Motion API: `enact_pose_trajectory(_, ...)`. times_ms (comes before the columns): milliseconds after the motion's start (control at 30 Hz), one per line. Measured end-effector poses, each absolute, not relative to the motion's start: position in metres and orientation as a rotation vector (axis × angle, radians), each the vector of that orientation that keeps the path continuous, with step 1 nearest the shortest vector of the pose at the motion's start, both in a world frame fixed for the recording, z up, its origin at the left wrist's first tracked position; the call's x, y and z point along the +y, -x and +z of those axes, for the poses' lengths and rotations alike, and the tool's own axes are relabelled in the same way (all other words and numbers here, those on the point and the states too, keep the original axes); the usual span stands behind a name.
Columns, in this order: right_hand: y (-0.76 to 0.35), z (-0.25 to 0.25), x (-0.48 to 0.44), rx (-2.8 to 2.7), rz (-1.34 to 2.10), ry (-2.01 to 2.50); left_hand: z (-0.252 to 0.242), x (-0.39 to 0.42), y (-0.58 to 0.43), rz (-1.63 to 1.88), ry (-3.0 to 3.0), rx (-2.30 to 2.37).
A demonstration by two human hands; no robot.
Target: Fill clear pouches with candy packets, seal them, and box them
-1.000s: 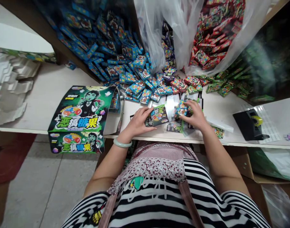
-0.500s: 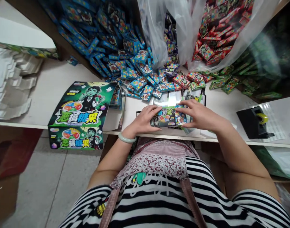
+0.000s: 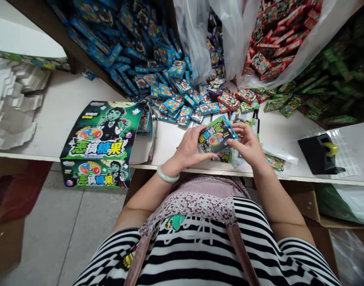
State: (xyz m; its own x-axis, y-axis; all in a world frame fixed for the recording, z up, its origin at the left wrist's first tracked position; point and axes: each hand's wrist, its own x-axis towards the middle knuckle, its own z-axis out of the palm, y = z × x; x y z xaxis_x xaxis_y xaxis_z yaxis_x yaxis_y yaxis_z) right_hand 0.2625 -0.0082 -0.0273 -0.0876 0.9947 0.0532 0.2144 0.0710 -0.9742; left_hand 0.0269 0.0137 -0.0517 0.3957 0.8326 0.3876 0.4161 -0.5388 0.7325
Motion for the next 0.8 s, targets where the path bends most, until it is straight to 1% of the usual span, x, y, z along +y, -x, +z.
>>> enact_pose_trajectory(133,-0.275,-0.019,-0.005,-1.467,0.97,1.29,-0.045,0.009,-0.048,1.078,-1.717,0.928)
enact_pose_trajectory(233,-0.285,-0.017,-0.008,-1.564,0.89,1.285,-0.054,-0.005,-0.065,1.088,-1.508,0.875)
enact_pose_trajectory(367,-0.293,-0.021,-0.018,-1.689,0.93,1.304,-0.073,-0.028,-0.074,1.114,-1.338,0.898)
enact_pose_trajectory(533,-0.285,-0.024,-0.028,-1.764,1.011,1.322,-0.081,-0.034,-0.059,0.973,-1.344,0.828)
enact_pose_trajectory(600,-0.277,-0.028,-0.031,-1.677,0.951,1.36,-0.08,-0.028,-0.051,0.938,-1.361,0.767)
enact_pose_trajectory(700,-0.263,-0.04,-0.038,-1.361,0.852,1.416,-0.078,-0.019,-0.041,0.94,-1.383,0.723)
enact_pose_trajectory(800,-0.252,-0.054,-0.044,-1.129,0.974,1.397,-0.078,-0.014,-0.036,0.94,-1.418,0.711)
